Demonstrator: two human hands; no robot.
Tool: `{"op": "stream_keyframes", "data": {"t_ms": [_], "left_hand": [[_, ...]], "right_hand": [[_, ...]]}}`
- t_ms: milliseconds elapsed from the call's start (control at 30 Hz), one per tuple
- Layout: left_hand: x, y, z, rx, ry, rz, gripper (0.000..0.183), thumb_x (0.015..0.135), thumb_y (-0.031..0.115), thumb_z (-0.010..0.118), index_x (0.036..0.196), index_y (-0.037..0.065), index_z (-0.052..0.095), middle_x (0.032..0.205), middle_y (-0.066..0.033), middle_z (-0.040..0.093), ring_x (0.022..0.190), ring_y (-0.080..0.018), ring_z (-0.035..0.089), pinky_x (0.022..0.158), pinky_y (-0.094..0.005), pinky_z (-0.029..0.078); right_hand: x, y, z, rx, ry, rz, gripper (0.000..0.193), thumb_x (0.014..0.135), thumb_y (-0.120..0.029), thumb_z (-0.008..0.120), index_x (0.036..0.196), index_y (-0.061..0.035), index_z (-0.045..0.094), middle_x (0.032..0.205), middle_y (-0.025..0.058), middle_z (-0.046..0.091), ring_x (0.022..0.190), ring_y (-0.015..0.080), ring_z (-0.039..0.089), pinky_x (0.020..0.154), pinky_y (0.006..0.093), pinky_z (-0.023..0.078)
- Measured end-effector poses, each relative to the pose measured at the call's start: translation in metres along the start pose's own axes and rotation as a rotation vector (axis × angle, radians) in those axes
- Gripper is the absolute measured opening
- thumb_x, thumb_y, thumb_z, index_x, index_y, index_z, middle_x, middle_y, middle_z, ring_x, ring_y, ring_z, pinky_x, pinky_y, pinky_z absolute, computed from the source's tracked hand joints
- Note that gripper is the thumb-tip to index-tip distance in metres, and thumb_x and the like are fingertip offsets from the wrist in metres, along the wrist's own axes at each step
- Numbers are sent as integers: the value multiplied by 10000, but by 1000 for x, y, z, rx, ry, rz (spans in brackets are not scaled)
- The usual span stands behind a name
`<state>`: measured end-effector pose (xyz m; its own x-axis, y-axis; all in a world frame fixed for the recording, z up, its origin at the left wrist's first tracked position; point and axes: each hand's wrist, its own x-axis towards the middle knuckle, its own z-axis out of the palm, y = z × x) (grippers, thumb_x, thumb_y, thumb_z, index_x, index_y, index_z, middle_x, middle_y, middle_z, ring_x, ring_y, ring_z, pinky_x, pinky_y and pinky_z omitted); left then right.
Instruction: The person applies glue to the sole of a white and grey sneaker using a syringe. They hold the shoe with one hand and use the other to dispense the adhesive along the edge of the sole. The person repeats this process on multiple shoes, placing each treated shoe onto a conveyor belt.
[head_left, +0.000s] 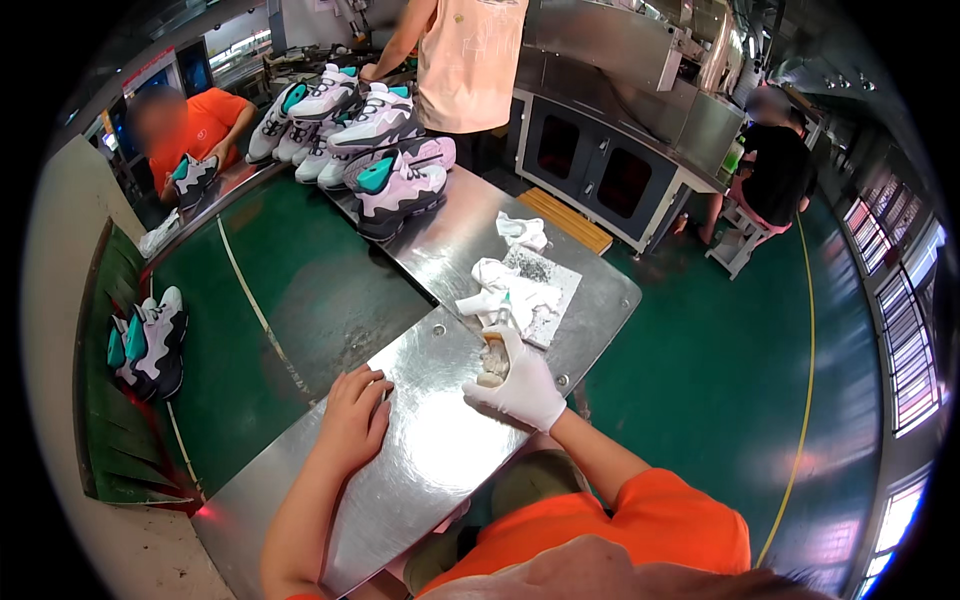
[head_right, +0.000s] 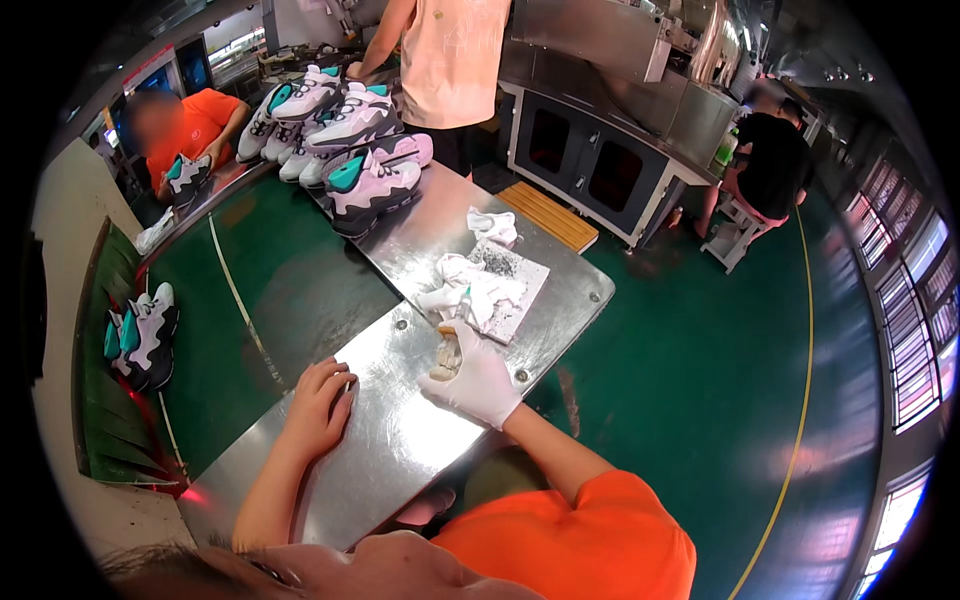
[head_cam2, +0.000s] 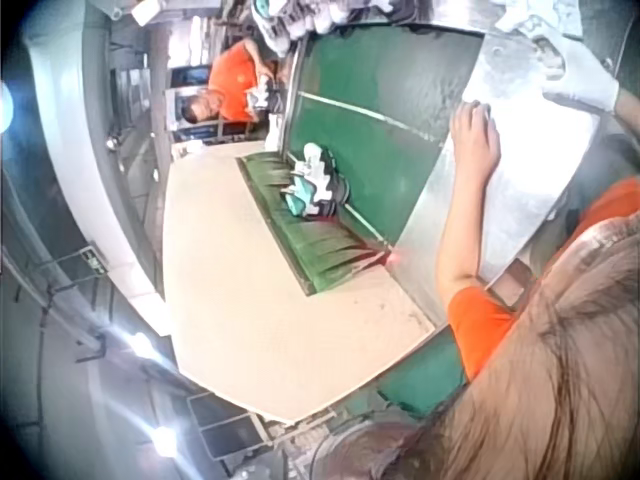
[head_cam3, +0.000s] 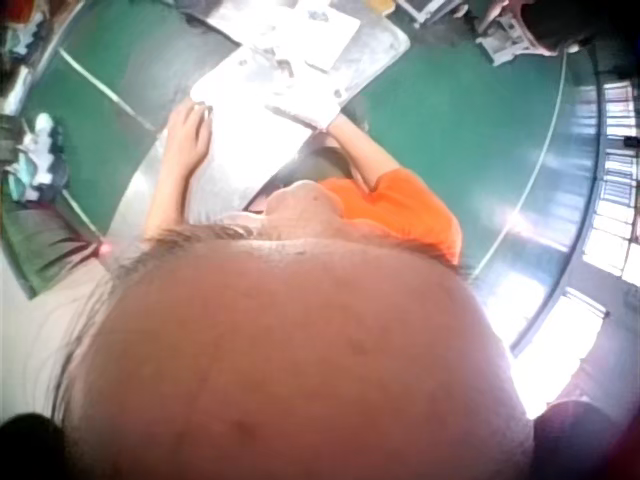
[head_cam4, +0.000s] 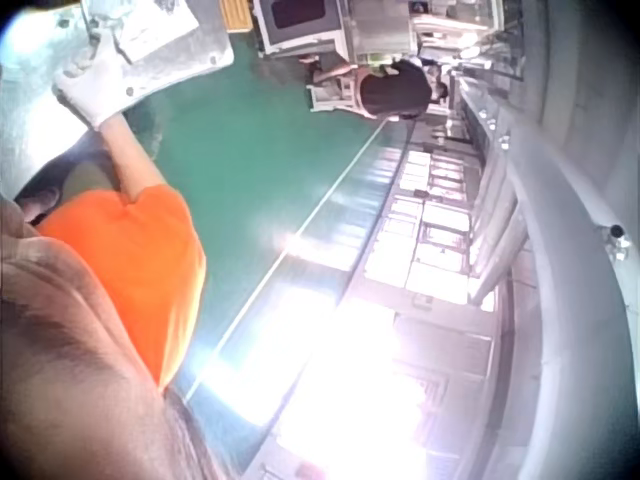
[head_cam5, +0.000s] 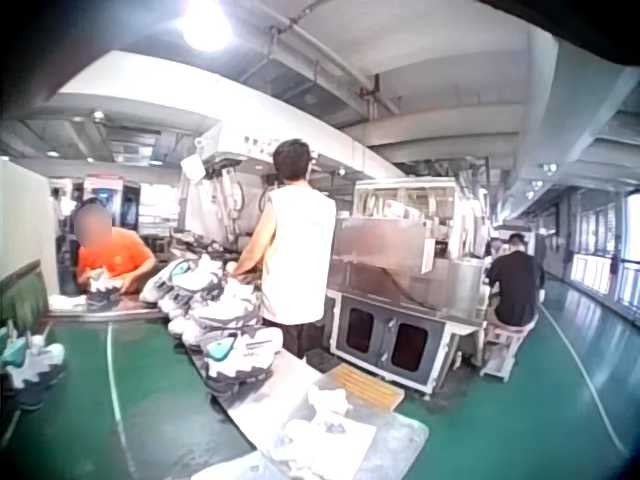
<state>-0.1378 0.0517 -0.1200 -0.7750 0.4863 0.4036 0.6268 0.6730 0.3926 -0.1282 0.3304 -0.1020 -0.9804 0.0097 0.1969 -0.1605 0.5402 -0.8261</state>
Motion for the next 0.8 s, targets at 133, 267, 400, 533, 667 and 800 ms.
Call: {"op": "stream_keyframes", "data": {"t_ms": [133, 267, 400, 533, 667, 800], "left_hand": [[1, -3, 0, -21, 25, 48, 252, 835, 74, 620, 1084, 37, 624, 1192, -157, 585, 1185, -367, 518, 1036, -477, 388], [3, -6, -3, -10, 92, 132, 259, 808, 78, 637, 1061, 23, 623, 1142, -170, 593, 1139, -359, 538, 967, -465, 412], [6, -12, 4, -41, 71, 71, 243, 839, 119, 629, 1067, 34, 627, 1139, -162, 597, 1143, -353, 538, 1009, -481, 388], [29, -18, 21, -7, 52, 31, 242, 872, 155, 617, 1089, 48, 616, 1153, -171, 599, 1212, -372, 513, 1051, -537, 354], [86, -12, 59, -93, 156, 29, 268, 882, 199, 642, 1093, 34, 635, 1124, -173, 632, 1158, -362, 550, 1030, -496, 381], [136, 14, 85, -25, 109, -99, 276, 878, 268, 660, 1084, 88, 697, 1085, -106, 657, 1038, -304, 586, 917, -437, 425]], "right_hand": [[1, -3, 1, 48, -17, 34, 681, 699, -291, 793, 1254, -36, 490, 917, 110, 656, 813, 208, 667, 772, 332, 536], [2, 4, 3, 31, -27, -52, 705, 687, -266, 833, 1252, -22, 488, 986, 120, 648, 827, 176, 650, 763, 315, 541], [2, 12, 3, 332, -18, 0, 697, 692, -219, 837, 1265, -45, 479, 988, 82, 634, 820, 144, 608, 755, 301, 525], [-7, 33, -20, 468, -69, -38, 683, 718, -113, 774, 1318, -65, 450, 1050, 77, 600, 795, 115, 578, 711, 262, 511], [-6, 21, -52, 968, -172, 116, 604, 753, -21, 629, 1320, -6, 421, 1032, 178, 592, 722, 174, 625, 598, 255, 527], [8, 49, -52, 1170, -278, 41, 621, 833, -292, 675, 1308, 31, 436, 1041, 201, 588, 695, 206, 624, 540, 277, 522]]}}
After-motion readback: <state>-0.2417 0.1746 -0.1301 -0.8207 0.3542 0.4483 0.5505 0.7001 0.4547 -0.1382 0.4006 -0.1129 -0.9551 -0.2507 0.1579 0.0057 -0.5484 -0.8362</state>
